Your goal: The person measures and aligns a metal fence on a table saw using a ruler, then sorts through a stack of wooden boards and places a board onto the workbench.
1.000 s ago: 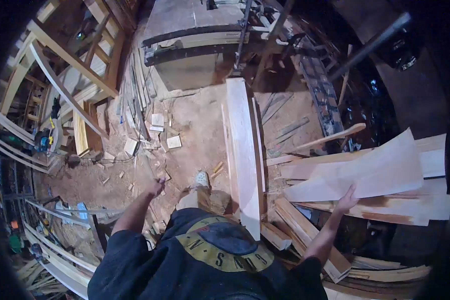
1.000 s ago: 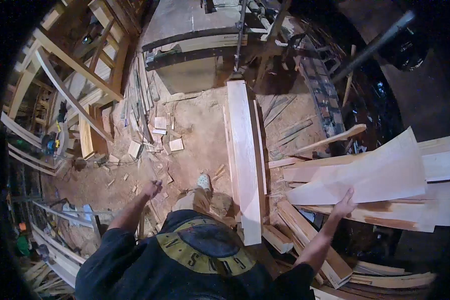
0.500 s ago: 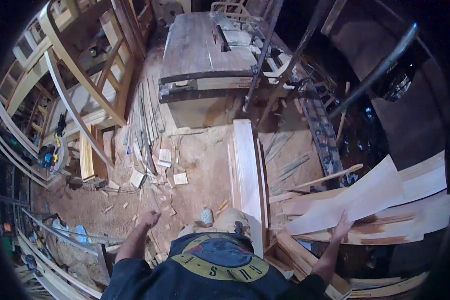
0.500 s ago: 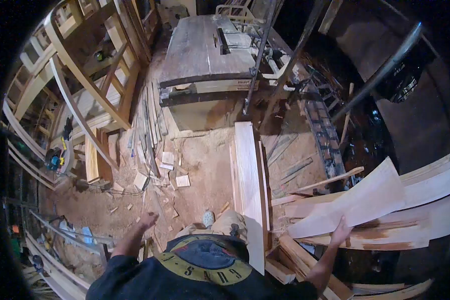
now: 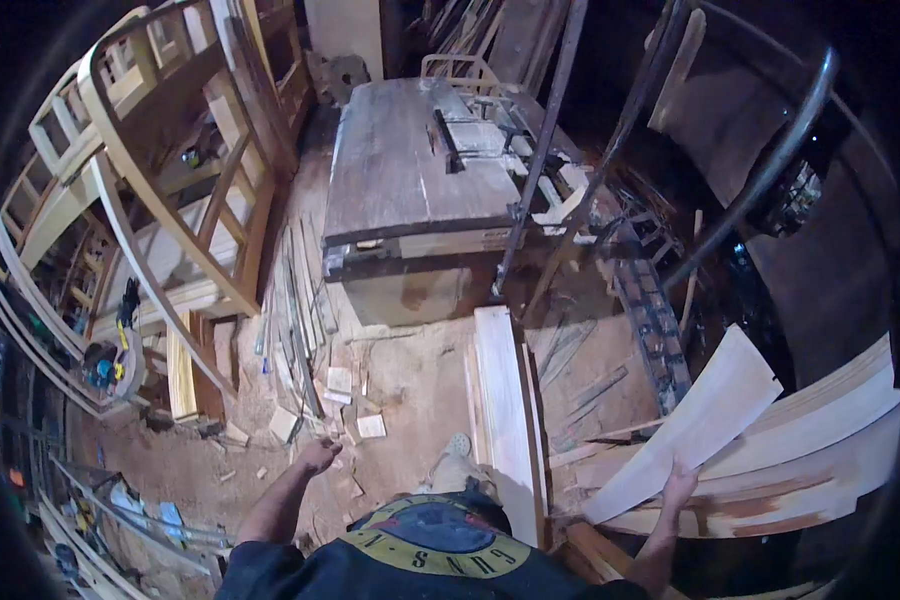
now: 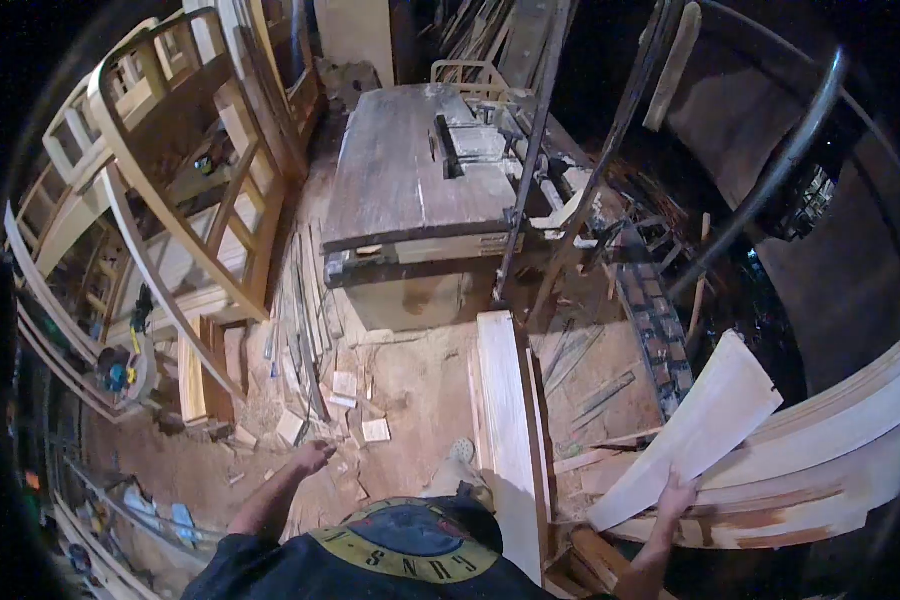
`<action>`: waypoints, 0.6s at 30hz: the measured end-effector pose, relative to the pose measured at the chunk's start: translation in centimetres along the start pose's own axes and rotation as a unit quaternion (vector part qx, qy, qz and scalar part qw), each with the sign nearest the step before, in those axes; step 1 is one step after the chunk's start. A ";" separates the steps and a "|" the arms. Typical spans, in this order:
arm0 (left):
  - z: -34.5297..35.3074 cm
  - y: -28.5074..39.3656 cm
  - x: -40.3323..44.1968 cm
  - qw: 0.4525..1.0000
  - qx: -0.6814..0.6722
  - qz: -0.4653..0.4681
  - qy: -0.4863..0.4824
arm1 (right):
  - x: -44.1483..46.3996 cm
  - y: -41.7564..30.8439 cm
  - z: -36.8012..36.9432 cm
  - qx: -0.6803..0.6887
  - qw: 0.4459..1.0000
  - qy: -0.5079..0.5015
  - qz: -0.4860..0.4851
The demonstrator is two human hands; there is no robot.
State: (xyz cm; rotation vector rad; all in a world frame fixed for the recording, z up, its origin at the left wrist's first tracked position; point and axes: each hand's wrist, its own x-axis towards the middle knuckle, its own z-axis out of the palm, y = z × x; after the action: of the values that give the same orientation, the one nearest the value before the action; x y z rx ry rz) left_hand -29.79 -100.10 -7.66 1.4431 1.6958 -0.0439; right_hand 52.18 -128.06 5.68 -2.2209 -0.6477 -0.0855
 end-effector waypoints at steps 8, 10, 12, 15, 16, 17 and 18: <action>-9.6 9.7 10.7 0.996 0.081 0.021 0.027 | 6.8 -1.2 8.2 -0.048 0.996 -0.068 0.015; -11.9 11.1 8.6 0.996 -0.003 0.032 0.082 | 9.8 -0.4 10.1 0.131 0.986 -0.098 0.013; -11.5 4.7 11.9 0.994 -0.021 0.019 0.106 | 13.0 2.7 10.1 0.491 0.860 -0.136 0.036; -11.0 -1.6 15.5 0.996 -0.034 -0.028 0.076 | 14.5 -12.0 4.7 0.163 0.963 -0.212 -0.036; -11.0 -3.5 16.5 0.997 -0.036 -0.048 0.059 | 13.9 -19.1 3.1 0.083 0.975 -0.186 -0.094; -10.1 -7.2 19.6 0.994 -0.017 0.005 0.104 | 13.8 -24.8 1.6 0.003 0.976 -0.159 -0.151; -11.4 -2.7 17.2 0.993 -0.076 0.026 0.087 | 15.1 -25.6 0.1 0.051 0.977 -0.173 -0.117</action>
State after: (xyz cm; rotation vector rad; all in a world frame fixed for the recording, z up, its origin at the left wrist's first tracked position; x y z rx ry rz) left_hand -37.46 -81.44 -12.79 1.4082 1.7586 0.2410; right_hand 53.01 -107.62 27.26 -2.0677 -1.0794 0.2163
